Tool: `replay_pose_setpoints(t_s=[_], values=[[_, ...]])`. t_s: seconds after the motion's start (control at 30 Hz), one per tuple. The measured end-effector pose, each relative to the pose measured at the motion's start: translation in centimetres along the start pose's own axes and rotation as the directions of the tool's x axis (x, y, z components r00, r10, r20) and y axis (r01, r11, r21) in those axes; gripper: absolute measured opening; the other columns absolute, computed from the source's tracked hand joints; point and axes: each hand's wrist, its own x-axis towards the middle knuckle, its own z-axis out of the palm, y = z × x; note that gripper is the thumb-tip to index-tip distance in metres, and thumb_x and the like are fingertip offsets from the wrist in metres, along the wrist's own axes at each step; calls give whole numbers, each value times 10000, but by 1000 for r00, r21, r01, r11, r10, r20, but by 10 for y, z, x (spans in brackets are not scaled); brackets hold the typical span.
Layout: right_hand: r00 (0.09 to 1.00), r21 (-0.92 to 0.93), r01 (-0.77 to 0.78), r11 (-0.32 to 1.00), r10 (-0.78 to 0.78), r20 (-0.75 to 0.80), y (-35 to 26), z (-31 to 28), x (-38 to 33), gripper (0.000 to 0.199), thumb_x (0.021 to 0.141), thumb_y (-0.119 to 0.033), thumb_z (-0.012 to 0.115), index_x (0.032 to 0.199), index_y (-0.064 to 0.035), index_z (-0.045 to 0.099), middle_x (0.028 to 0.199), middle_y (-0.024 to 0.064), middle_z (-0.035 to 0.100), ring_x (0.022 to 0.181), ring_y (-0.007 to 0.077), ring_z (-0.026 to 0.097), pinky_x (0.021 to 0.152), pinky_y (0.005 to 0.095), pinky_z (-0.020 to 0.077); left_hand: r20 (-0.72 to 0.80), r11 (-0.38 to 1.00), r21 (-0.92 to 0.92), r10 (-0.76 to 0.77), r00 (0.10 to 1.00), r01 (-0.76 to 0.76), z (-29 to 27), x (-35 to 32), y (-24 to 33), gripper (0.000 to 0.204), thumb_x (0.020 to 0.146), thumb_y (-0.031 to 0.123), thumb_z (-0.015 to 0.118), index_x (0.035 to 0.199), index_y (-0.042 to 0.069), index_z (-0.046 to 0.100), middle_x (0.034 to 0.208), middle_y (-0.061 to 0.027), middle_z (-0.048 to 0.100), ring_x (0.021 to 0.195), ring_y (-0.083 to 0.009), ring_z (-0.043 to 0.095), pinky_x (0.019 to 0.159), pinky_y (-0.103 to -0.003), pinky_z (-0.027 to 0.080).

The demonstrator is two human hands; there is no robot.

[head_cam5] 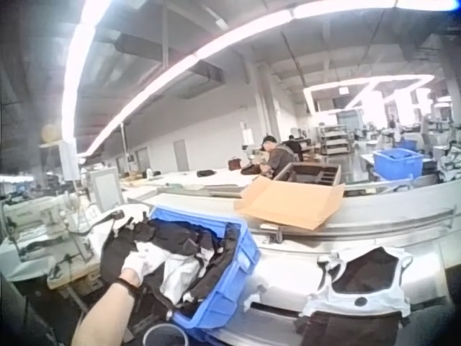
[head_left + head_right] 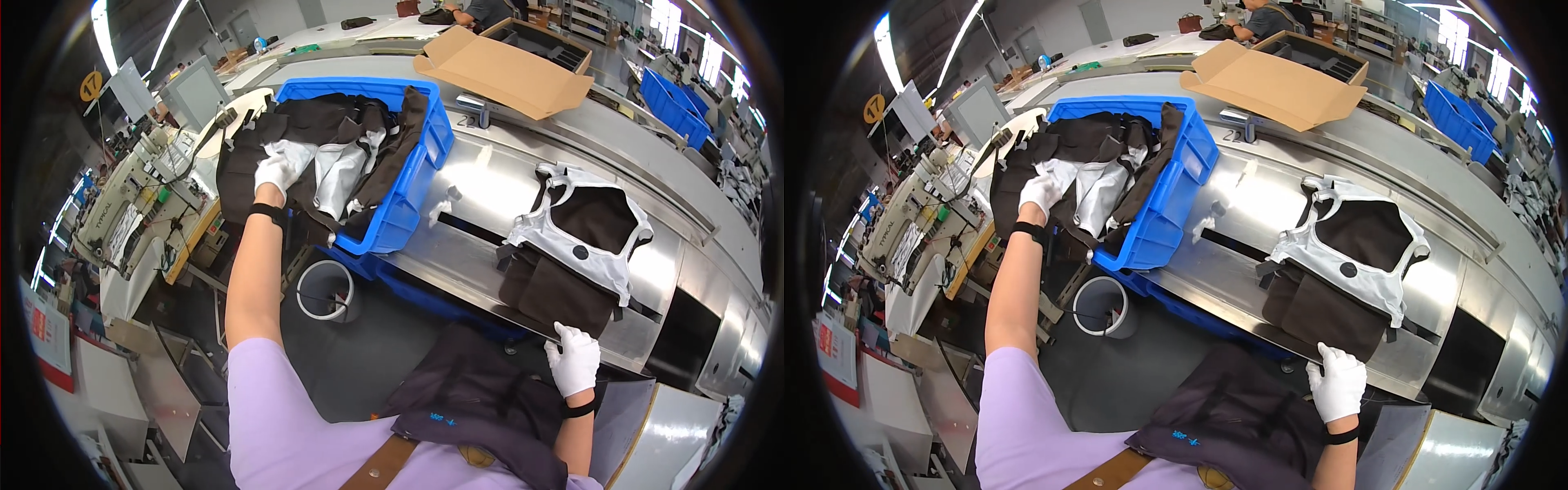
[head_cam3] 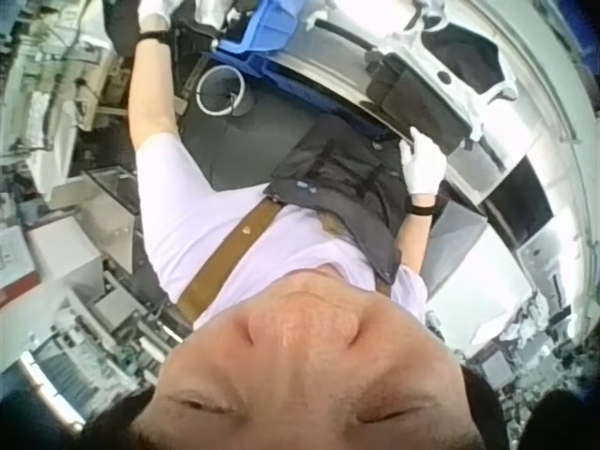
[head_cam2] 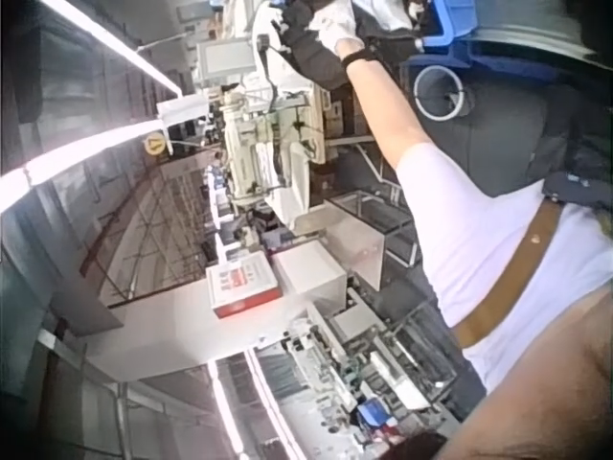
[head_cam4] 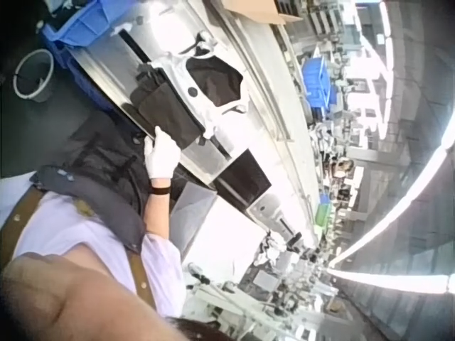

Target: The recorder is assembling or checking parts of leather or fabric goods, possibly bags or vests, in a factory setting.

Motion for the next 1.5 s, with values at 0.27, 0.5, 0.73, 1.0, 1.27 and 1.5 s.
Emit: replay_pose_setpoints(t_s=[0.27, 0.5, 0.73, 1.0, 1.27, 1.5], values=[[988, -260, -142, 955, 153, 23, 16, 12, -8, 416, 678, -189, 813, 1067, -146, 671, 956, 38, 666, 905, 243, 616, 843, 402, 451, 400, -290, -798, 401, 824, 528, -200, 38, -88, 484, 753, 367, 726, 1199, 184, 673, 1160, -175, 676, 1085, -337, 648, 947, -431, 515], [990, -279, -133, 951, 112, -88, 19, 21, -13, 408, 629, -102, 781, 1022, -129, 673, 922, 36, 657, 875, 260, 611, 809, 413, 443, 527, -204, -803, 198, 827, 560, -200, 61, -94, 261, 880, 230, 568, 1053, 110, 722, 1003, -177, 720, 987, -325, 689, 867, -476, 515], [989, -278, -144, 950, 128, -74, 20, 26, -15, 421, 633, -97, 787, 1037, -124, 671, 935, 41, 654, 902, 257, 607, 844, 412, 437, 900, -878, -332, -184, 396, 345, -151, 93, -198, 281, 936, 312, 556, 1088, 92, 641, 1071, -185, 675, 1009, -396, 631, 883, -448, 496], [989, -238, -145, 960, 146, -14, 20, 22, -12, 465, 664, -77, 795, 1106, -95, 649, 963, 72, 658, 914, 281, 618, 850, 417, 465, 884, -832, -274, -415, 215, -481, -220, 92, -344, 176, 967, 138, 605, 1056, -3, 549, 959, -110, 639, 876, -191, 600, 836, -315, 491], [995, 626, -44, 779, 89, -41, -67, -22, 13, 850, 707, -8, 793, 1441, 33, 366, 1299, 192, 576, 1172, 271, 592, 973, 361, 477, 608, -693, 543, -66, 791, -475, -364, -5, -425, 289, 966, 118, 620, 1179, 90, 427, 1010, -27, 584, 914, -71, 555, 772, -244, 474], [985, 743, 169, 647, -85, -150, -88, 77, 42, 522, 891, -7, 584, 1382, 15, 408, 1159, 145, 560, 1013, 222, 594, 839, 325, 522, 457, -305, 843, -30, 889, -443, -412, -22, -458, 254, 973, 1, 551, 1175, 108, 440, 1126, -52, 540, 974, -152, 587, 843, -307, 506]])
